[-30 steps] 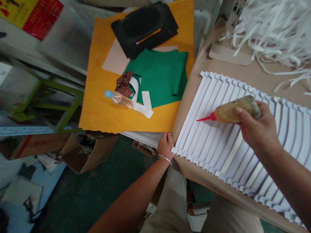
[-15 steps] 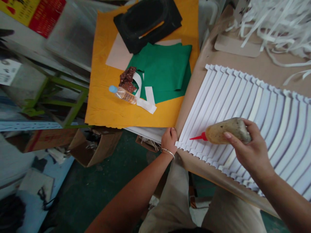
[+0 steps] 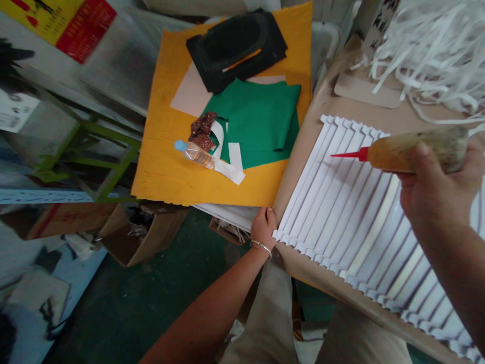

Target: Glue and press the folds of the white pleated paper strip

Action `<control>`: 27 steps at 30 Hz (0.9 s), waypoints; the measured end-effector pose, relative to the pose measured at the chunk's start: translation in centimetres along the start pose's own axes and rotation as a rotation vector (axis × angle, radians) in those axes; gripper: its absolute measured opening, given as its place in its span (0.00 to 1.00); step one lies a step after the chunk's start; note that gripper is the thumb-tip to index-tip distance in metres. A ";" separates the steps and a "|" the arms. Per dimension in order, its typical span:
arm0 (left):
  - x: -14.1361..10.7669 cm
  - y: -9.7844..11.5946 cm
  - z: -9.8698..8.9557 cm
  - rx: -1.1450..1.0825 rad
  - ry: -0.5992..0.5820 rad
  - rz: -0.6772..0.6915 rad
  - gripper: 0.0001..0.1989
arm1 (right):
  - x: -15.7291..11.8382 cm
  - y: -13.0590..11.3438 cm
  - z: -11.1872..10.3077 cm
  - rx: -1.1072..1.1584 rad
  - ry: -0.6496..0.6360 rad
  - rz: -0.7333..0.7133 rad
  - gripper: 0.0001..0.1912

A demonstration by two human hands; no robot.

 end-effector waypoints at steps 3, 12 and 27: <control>0.0 0.0 0.0 -0.010 0.004 0.006 0.14 | 4.2 2.0 1.5 0.318 0.038 0.174 0.16; -0.1 -0.1 -0.1 -0.023 0.005 0.012 0.15 | 8.0 4.0 3.4 0.492 0.119 0.269 0.19; -0.1 0.3 -0.3 -0.018 -0.007 -0.017 0.14 | 5.1 4.5 4.1 0.244 -0.009 0.303 0.29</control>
Point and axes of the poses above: each hand's wrist, its own x-axis towards the middle knuckle, its own z-axis out of the palm, y = z × x, the point moved 5 cm from there along x, towards the middle knuckle, and after that the axes turned 3 degrees about -y, right-handed, at the moved point
